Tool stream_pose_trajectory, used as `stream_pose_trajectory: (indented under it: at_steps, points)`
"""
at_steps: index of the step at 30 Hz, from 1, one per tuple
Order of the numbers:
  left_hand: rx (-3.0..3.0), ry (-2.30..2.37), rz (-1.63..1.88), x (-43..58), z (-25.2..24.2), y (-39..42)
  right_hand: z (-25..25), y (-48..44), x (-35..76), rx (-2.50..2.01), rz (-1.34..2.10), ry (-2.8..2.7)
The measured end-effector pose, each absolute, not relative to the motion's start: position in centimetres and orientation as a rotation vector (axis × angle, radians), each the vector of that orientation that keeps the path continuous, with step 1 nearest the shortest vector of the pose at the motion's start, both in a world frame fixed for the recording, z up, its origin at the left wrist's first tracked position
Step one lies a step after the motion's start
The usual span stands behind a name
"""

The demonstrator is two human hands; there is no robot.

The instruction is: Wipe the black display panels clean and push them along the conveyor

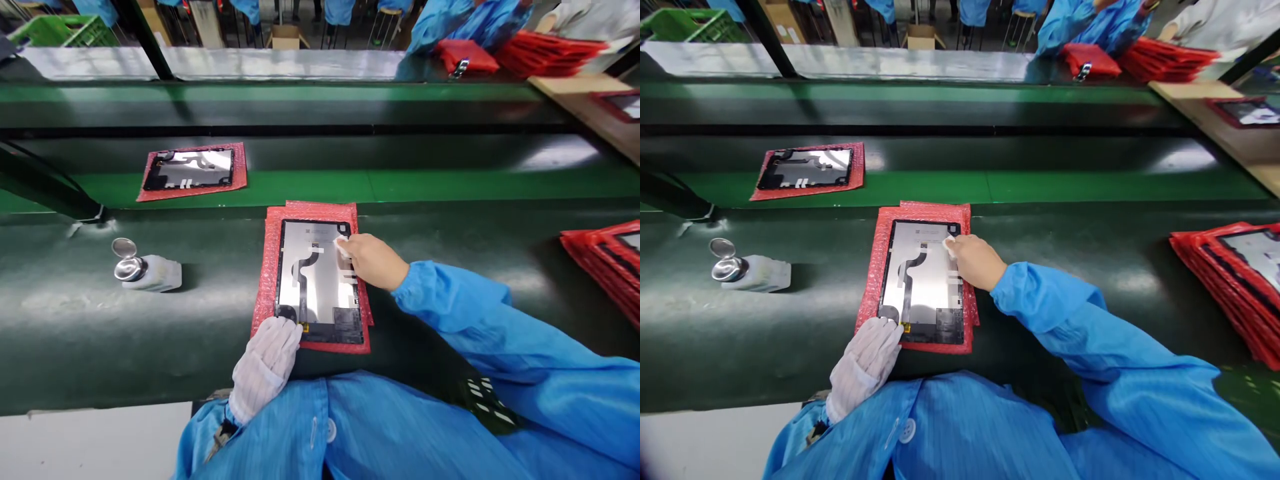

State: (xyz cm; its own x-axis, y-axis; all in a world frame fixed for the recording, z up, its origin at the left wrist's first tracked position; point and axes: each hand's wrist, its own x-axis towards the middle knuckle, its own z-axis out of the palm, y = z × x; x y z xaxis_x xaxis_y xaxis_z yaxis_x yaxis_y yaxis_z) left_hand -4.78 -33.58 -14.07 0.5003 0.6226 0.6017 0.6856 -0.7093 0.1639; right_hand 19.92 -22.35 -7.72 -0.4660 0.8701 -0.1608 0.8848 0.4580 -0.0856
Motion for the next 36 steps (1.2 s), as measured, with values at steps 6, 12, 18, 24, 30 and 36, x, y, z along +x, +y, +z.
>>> stream_pose_trajectory:
  at_steps: [6, 12, 18, 24, 30, 36]
  points:
    - [-2.641, -1.163, -1.009, -4.7, -14.1, -33.5, -7.1, -21.6, 20.2, 1.431, -0.311, 2.619]
    - [-2.611, -1.141, -1.001, -4.7, -13.7, -33.5, -7.8, -25.3, 18.3, 1.058, -0.474, 2.854]
    - [-2.638, -1.152, -0.985, -4.4, -13.1, -33.1, -7.4, -24.0, 20.1, 1.186, -0.368, 2.837]
    - [-2.646, -1.167, -0.976, -4.7, -12.6, -33.1, -7.6, -23.5, 22.4, 0.955, -0.373, 2.948]
    - [-2.647, -1.207, -0.757, -1.6, -9.5, -32.4, -7.7, -24.1, 22.5, 0.827, -0.376, 3.029]
    - [-2.738, -1.550, -0.170, 4.1, -8.2, -29.9, -6.0, -24.1, 24.4, 1.006, -0.795, 3.000]
